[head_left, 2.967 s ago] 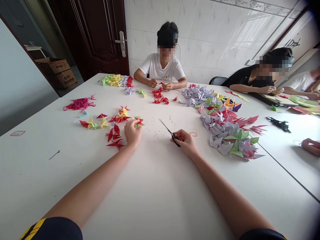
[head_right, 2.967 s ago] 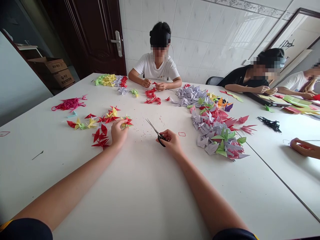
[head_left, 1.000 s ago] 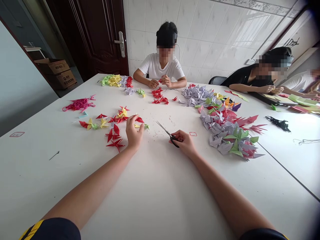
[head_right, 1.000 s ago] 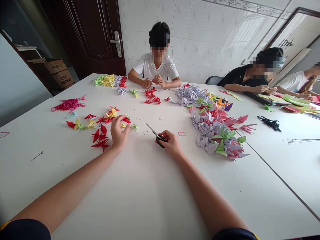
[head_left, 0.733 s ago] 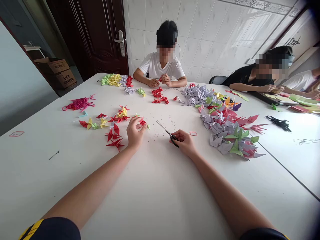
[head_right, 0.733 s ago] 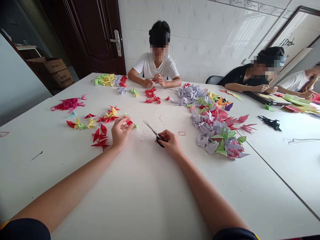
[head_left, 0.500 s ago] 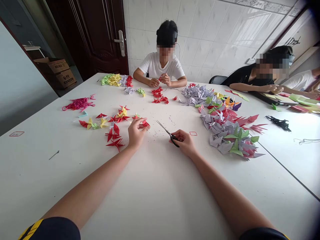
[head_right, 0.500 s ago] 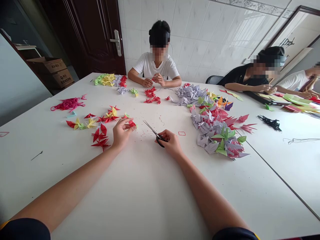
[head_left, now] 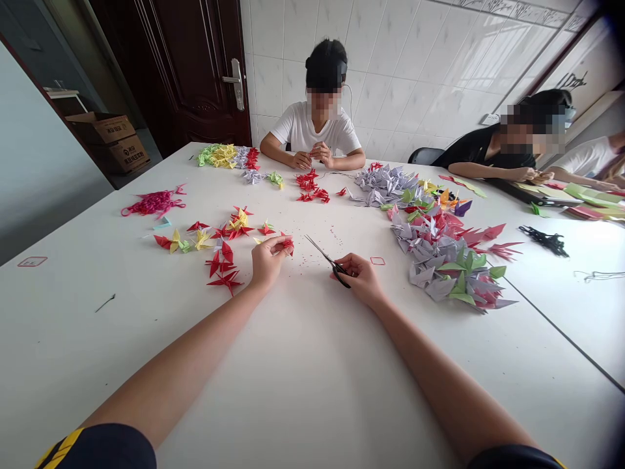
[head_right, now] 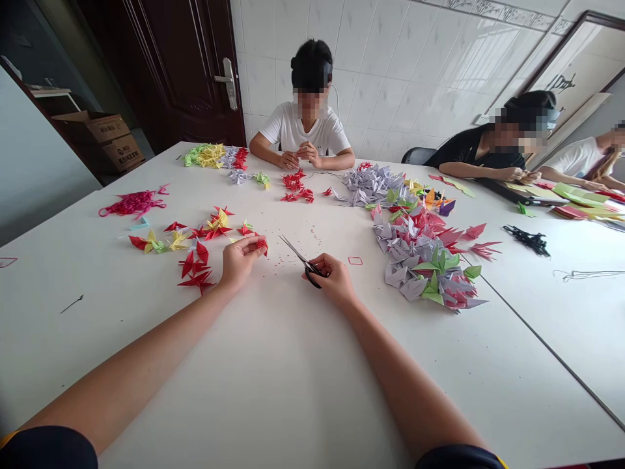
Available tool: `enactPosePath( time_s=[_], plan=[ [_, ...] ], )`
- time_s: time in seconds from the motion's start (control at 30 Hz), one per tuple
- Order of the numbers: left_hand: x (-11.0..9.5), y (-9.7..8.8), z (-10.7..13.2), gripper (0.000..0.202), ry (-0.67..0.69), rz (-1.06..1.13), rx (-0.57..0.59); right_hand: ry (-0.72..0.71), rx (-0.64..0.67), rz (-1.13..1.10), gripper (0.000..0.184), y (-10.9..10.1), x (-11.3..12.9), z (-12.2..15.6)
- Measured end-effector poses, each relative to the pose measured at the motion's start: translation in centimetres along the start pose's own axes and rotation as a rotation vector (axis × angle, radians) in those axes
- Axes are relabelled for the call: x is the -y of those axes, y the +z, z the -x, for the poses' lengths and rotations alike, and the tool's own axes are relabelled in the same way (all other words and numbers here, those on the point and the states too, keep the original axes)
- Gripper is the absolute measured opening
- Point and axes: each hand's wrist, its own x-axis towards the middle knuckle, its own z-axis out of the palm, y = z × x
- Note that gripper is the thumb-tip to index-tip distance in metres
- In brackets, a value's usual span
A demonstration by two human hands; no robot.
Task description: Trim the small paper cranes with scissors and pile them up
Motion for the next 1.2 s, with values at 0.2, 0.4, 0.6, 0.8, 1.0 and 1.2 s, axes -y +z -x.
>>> enactPosePath(
  time_s=[0.2, 0.4, 0.6, 0.8, 1.0, 1.2],
  plan=[
    [-0.22, 0.06, 0.00, 0.022, -0.027, 0.023, 0.004, -0.009, 0.036, 0.008, 0.028, -0.14, 0.07, 0.04],
    [-0.13, 0.15, -0.04, 0.016, -0.026, 0.052, 0.025, -0.012, 0.033, 0.001, 0.028, -0.09, 0.12, 0.06],
    [-0.10, 0.12, -0.06, 0.015, -0.043, 0.060, 0.022, -0.021, 0.038, -0.021, 0.026, -0.12, -0.08, 0.02],
    [-0.54, 0.15, 0.11, 0.023, -0.071, 0.082, 0.034, -0.038, 0.081, -0.019, 0.026, -0.03, 0.13, 0.16],
    [-0.35, 0.27, 0.09, 0.021, -0.068, 0.060, 0.064, -0.036, 0.084, -0.016, 0.025, 0.05, 0.14, 0.14],
    [-0.06, 0.20, 0.05, 0.021, -0.056, -0.013, 0.072, -0.051, 0.104, 0.024, 0.024, -0.04, 0.16, 0.19]
  ],
)
